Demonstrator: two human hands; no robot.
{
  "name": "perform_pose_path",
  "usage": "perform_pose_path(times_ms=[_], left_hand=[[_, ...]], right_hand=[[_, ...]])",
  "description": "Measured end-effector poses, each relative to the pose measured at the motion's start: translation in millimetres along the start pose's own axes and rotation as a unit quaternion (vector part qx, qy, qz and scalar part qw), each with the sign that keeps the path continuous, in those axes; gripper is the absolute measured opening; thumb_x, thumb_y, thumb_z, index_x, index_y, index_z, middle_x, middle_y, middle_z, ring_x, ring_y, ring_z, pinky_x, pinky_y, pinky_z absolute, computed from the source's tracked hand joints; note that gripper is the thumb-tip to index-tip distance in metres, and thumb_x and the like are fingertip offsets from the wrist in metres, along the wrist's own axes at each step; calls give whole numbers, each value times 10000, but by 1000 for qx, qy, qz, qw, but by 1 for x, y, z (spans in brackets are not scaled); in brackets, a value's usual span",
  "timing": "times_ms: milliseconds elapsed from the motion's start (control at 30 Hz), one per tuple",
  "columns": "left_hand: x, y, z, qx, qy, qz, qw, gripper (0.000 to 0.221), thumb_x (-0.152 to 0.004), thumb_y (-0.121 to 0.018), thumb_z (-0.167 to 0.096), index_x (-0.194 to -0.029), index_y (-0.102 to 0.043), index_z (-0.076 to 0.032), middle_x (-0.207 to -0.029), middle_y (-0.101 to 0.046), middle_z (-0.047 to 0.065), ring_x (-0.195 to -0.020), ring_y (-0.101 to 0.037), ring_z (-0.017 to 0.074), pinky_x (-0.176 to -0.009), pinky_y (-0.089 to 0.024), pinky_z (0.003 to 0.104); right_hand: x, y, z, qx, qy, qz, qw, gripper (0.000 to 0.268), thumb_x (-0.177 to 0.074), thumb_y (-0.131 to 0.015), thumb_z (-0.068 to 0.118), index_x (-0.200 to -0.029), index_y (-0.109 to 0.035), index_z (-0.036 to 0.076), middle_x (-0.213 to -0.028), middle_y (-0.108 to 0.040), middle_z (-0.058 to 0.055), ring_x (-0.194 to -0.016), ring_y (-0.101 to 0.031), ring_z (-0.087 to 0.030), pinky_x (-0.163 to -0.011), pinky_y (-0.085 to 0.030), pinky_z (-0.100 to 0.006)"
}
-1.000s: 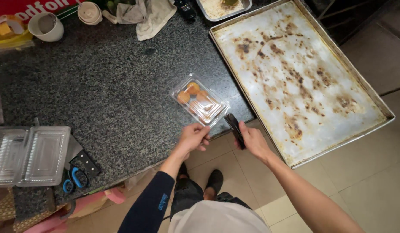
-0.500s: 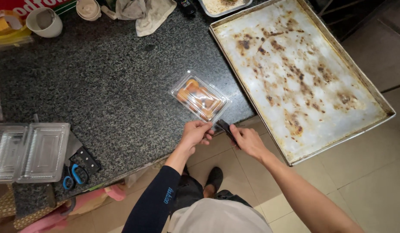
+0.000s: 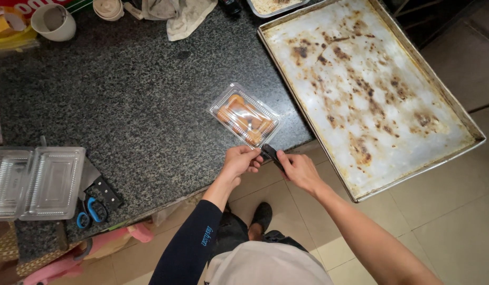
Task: The person picks up baked bread rolls from a baking tray and places them into plastic containers, then moves the containers to a display rack before carrying the empty tray to a storage rack.
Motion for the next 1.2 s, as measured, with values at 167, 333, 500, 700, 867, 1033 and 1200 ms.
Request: perform_pose_path(times_ms=[167,333,500,700,867,1033,1200], left_hand=[[1,1,-1,-7,3,-3,1000,185,-958,-698,-145,-851,-668,3,-770,-725,92,-583,-652,126,-478,-533,266],[10,-1,-8,-16,2,-11,1000,187,-956,-696,-143,-838,-673,0,-765,-723,84,-583,-652,119,-481,-539,262],[8,0,-6,-28,7,-5,1000,190,-954,-702,-149,-831,-673,-7,-760,-718,80,-586,-651,118,-486,-540,267],[-1,10,-7,-49,13,0,999,180,-959,-700,-173,-879,-674,-13,-777,-723,70,-604,-655,120,-499,-557,268],[-18,51,-16,-164,12,0,986,204,-949,-677,-247,-939,-685,-43,-773,-706,44,-619,-671,131,-502,-580,307],[-7,108,-71,-455,39,-1,890,405,-921,-628,-460,-979,-701,-66,-789,-710,115,-650,-697,218,-554,-594,370],[26,133,-167,-682,-76,-153,711,369,-878,-662,-345,-1118,-725,-71,-1163,-694,200,-1105,-663,407,-916,-540,527]], right_hand=[[-1,-1,0,4,2,-8,1000,778,-976,-377,662,-615,-691,49,-528,-641,-102,-593,-693,-290,-648,-521,-421],[-1,-1,1,0,-2,-9,1000,785,-972,-376,668,-611,-690,46,-523,-642,-103,-598,-700,-295,-655,-525,-423],[-5,-7,-5,28,-19,3,999,796,-973,-365,686,-660,-701,35,-560,-652,-117,-658,-709,-321,-676,-526,-454],[-9,-4,-9,4,6,-1,1000,777,-975,-360,682,-723,-724,42,-608,-690,-142,-669,-711,-308,-693,-525,-447],[-17,-1,-39,-161,18,-12,987,811,-988,-309,686,-785,-747,34,-667,-732,-115,-631,-692,-234,-637,-536,-388],[-28,14,-39,-364,-18,-25,931,850,-989,-246,702,-883,-717,2,-703,-732,-115,-601,-697,-208,-575,-551,-354],[-42,17,-32,-402,-11,-15,916,839,-995,-282,706,-922,-690,-24,-719,-712,-129,-596,-694,-222,-575,-557,-358]])
Point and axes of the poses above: each hand's wrist, its own x-axis away from the middle knuckle, its own y-axis out of the back of the hand, z = x × y, the point moved 7 cm from there along -x, towards the middle knuckle
